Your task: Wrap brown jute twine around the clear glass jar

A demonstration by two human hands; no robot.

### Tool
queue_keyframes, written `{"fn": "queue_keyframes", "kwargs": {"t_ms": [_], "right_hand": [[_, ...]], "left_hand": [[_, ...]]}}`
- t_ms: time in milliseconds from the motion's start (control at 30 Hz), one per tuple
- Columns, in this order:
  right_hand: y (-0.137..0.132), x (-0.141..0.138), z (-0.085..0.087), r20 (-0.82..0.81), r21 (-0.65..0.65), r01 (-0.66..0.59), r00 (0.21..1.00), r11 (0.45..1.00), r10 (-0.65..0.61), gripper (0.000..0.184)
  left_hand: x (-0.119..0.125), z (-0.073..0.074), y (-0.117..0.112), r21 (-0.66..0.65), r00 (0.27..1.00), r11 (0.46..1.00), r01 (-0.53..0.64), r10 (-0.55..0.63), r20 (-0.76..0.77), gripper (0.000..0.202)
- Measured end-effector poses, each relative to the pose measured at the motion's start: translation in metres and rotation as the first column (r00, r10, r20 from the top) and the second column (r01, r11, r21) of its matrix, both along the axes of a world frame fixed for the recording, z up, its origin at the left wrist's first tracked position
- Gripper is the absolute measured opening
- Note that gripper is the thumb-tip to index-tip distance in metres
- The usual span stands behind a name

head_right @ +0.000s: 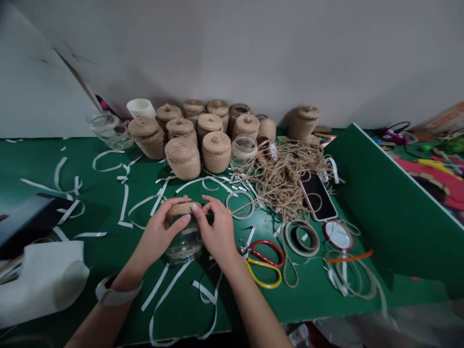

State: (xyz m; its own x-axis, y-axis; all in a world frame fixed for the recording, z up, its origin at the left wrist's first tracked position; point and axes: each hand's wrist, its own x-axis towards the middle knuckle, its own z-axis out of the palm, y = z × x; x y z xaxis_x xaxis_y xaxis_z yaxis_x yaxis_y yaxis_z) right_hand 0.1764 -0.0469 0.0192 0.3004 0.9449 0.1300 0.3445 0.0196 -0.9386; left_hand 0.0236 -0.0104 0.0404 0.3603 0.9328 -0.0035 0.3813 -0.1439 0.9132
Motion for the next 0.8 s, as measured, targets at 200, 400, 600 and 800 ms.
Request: {"fn": "queue_keyframes", "kwargs": {"t_ms": [200, 400, 600, 800], "right_hand": [[0.003, -0.014, -0.003, -0.215, -0.01, 0.019, 0.976, 1.0, -0.021, 0.032], [0.001, -0.025, -0.002, -0.068, -0.002, 0.068, 0.995, 0.998, -0.068, 0.031], [-0.006, -0.017, -0.007, 0.125, 0.01, 0.009, 0.992, 1.0, -0.01, 0.026], [-0.012, -0.008, -0.004, 0.162, -0.004, 0.034, 0.986, 0.999, -0.033, 0.024]], "left_hand": [[-0.005, -0.003, 0.01, -0.062, 0.989, 0.991, 0.115, -0.121, -0.09, 0.039], [0.003, 0.01, -0.043, 0.38, 0.936, 0.925, 0.0, 0.133, -0.324, 0.054], [-0.002, -0.01, -0.059, 0.483, 0.892, 0.871, 0.082, 0.152, -0.426, 0.082], [-0.008, -0.015, -0.048, 0.167, 0.972, 0.978, -0.123, 0.153, -0.18, 0.058]]}}
